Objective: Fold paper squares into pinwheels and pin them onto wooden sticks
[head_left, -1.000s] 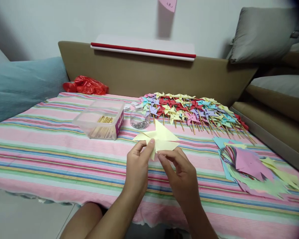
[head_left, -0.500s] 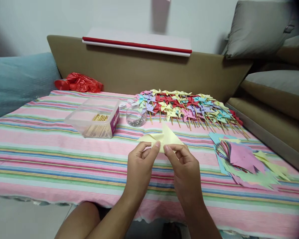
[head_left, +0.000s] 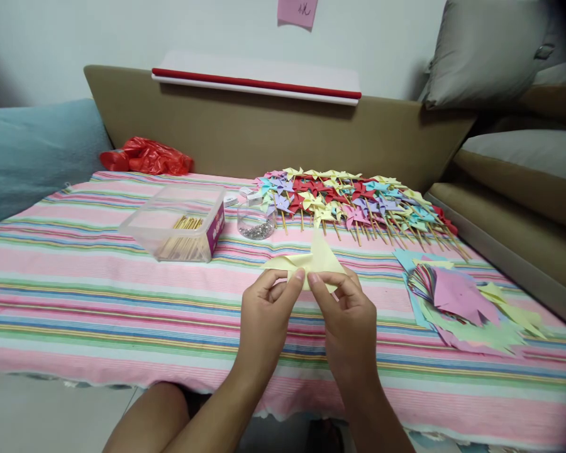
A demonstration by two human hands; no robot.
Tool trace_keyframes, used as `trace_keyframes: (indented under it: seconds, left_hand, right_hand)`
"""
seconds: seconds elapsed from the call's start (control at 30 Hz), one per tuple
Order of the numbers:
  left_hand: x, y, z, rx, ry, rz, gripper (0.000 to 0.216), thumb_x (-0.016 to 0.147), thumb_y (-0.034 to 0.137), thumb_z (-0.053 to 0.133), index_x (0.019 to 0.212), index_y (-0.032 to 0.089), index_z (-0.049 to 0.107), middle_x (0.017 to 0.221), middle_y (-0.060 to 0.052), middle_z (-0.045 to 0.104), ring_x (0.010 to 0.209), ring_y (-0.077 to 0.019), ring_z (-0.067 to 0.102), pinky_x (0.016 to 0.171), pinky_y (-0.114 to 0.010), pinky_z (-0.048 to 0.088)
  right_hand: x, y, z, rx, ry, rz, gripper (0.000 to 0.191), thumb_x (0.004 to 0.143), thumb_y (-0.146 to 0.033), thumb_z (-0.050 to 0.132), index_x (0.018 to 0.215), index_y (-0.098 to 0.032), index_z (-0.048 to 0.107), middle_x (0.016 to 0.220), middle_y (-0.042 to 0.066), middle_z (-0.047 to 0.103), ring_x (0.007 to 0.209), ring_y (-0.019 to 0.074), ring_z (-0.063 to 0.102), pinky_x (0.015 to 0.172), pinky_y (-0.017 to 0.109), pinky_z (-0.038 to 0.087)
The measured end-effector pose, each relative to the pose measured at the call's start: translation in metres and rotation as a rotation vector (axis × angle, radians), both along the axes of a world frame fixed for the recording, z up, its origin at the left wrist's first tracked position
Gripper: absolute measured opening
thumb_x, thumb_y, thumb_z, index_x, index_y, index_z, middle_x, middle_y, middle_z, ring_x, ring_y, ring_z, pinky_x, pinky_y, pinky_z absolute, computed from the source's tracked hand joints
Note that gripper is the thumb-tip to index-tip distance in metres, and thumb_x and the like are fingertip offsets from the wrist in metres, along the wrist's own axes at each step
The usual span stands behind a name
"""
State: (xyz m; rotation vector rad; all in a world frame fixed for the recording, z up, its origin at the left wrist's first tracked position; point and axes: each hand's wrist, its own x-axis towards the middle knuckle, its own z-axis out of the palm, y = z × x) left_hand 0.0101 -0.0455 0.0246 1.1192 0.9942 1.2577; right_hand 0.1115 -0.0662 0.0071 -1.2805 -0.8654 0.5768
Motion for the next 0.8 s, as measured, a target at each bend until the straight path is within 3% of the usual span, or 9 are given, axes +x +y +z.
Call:
trace_keyframes:
  seconds: [0.17, 0.3, 0.43, 0.5, 0.6, 0.7, 0.8]
  left_hand:
    - [0.001, 0.000, -0.002, 0.018, 0.007, 0.009, 0.024, 0.082, 0.038, 0.075, 0.074, 0.018, 0.065, 0.074, 0.000, 0.062, 0.071, -0.0140, 0.055, 0.065, -0.024, 0.043]
    - [0.001, 0.000, -0.005, 0.116, 0.125, 0.065, 0.022, 0.087, 0.036, 0.070, 0.074, 0.018, 0.067, 0.076, 0.000, 0.061, 0.070, -0.0138, 0.054, 0.062, -0.024, 0.042]
    - [-0.005, 0.002, -0.003, 0.391, 0.333, 0.146, 0.020, 0.090, 0.026, 0.068, 0.071, 0.020, 0.066, 0.078, 0.000, 0.064, 0.072, -0.0143, 0.056, 0.065, -0.025, 0.043]
    - [-0.010, 0.005, 0.000, 0.508, 0.400, 0.134, 0.021, 0.090, 0.022, 0.067, 0.070, 0.021, 0.064, 0.077, 0.000, 0.065, 0.072, -0.0145, 0.057, 0.067, -0.025, 0.044]
    - [-0.016, 0.009, 0.003, 0.598, 0.440, 0.052, 0.018, 0.091, 0.021, 0.066, 0.073, 0.021, 0.066, 0.078, -0.001, 0.066, 0.074, -0.0152, 0.059, 0.067, -0.026, 0.045]
    - [-0.019, 0.012, 0.003, 0.638, 0.448, 0.004, 0.014, 0.091, 0.020, 0.067, 0.077, 0.021, 0.068, 0.078, -0.001, 0.067, 0.074, -0.0152, 0.060, 0.067, -0.026, 0.045]
    - [-0.020, 0.013, 0.002, 0.652, 0.440, 0.008, 0.014, 0.090, 0.019, 0.068, 0.076, 0.021, 0.068, 0.075, 0.000, 0.066, 0.073, -0.0147, 0.060, 0.066, -0.026, 0.045]
  right_hand:
    - [-0.005, 0.000, 0.000, -0.009, -0.004, -0.039, 0.020, 0.079, -0.039, 0.076, 0.077, -0.020, 0.071, 0.101, 0.005, 0.063, 0.068, 0.0127, 0.056, 0.059, 0.028, 0.048]
    - [-0.009, 0.002, -0.003, 0.039, 0.048, -0.057, 0.024, 0.078, -0.038, 0.077, 0.090, -0.022, 0.064, 0.106, 0.006, 0.062, 0.082, 0.0174, 0.062, 0.066, 0.029, 0.052]
    - [-0.003, 0.004, -0.002, 0.148, 0.098, -0.094, 0.061, 0.071, -0.032, 0.084, 0.122, -0.029, 0.051, 0.126, 0.008, 0.056, 0.107, 0.0216, 0.062, 0.086, 0.035, 0.054]
    - [0.005, 0.003, 0.001, 0.097, 0.027, -0.028, 0.050, 0.072, -0.034, 0.082, 0.117, -0.027, 0.061, 0.130, 0.009, 0.056, 0.115, 0.0248, 0.059, 0.093, 0.038, 0.051]
    - [0.016, 0.000, 0.006, 0.023, 0.000, 0.177, 0.022, 0.078, -0.037, 0.078, 0.095, -0.023, 0.076, 0.119, 0.009, 0.064, 0.116, 0.0285, 0.060, 0.097, 0.041, 0.049]
    - [0.021, -0.003, 0.011, -0.007, 0.083, 0.289, 0.018, 0.078, -0.037, 0.078, 0.090, -0.023, 0.080, 0.118, 0.007, 0.067, 0.109, 0.0286, 0.064, 0.093, 0.041, 0.051]
    - [0.020, -0.004, 0.012, -0.021, 0.109, 0.283, 0.018, 0.076, -0.037, 0.079, 0.089, -0.024, 0.082, 0.126, 0.007, 0.066, 0.108, 0.0288, 0.065, 0.088, 0.039, 0.052]
